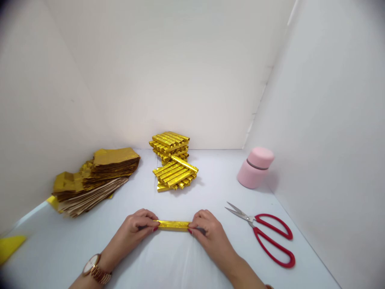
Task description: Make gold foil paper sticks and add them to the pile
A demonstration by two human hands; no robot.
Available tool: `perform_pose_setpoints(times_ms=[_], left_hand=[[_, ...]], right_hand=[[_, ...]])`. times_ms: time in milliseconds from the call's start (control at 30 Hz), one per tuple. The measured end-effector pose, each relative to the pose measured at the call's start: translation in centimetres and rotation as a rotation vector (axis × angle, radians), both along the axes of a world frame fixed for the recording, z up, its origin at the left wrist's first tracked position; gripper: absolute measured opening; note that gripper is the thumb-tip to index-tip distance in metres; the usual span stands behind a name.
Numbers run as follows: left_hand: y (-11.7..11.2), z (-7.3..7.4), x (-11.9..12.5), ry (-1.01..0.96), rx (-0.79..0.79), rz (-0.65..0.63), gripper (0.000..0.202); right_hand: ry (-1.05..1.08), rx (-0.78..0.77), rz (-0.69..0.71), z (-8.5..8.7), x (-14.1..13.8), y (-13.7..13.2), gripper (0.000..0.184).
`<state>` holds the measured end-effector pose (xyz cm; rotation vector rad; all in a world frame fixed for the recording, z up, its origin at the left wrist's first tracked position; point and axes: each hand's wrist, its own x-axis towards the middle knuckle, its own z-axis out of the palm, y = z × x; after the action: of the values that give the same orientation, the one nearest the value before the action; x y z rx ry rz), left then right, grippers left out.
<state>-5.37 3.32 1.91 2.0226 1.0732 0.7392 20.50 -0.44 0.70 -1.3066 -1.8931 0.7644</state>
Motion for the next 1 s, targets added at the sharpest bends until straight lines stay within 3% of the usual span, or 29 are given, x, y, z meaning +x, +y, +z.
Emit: perform_pose_setpoints(times_ms=[333, 567, 700, 867, 1000], left_hand=[[0.3, 0.4, -0.8, -0.010, 0.001, 0.024, 0.004], [0.5, 0.1, -0.9, 0.004, -0.013, 0.036, 0.013], [0.4, 0.4, -1.0, 0.010, -0.005, 0.036, 0.003], [-0.2, 0.9, -0.4, 0.047, 0.074, 0.039, 0.028], [-0.8, 0.6, 1.0, 0.095, 0.160, -0.042, 0.034]], right_hand=[[0.000, -0.013, -0.008, 0.3, -0.1, 0.1, 0.013], [0.006, -0.023, -0.007, 0.4, -0.1, -0.1, 0.013], [-0.005, -0.026, -0.013, 0.9, -0.2, 0.0, 0.007], [-0.049, -0.033, -0.039, 1.3, -0.2, -0.1, 0.013], [-0.076, 0.006, -0.005, 1.3, -0.5, -0.3, 0.012]])
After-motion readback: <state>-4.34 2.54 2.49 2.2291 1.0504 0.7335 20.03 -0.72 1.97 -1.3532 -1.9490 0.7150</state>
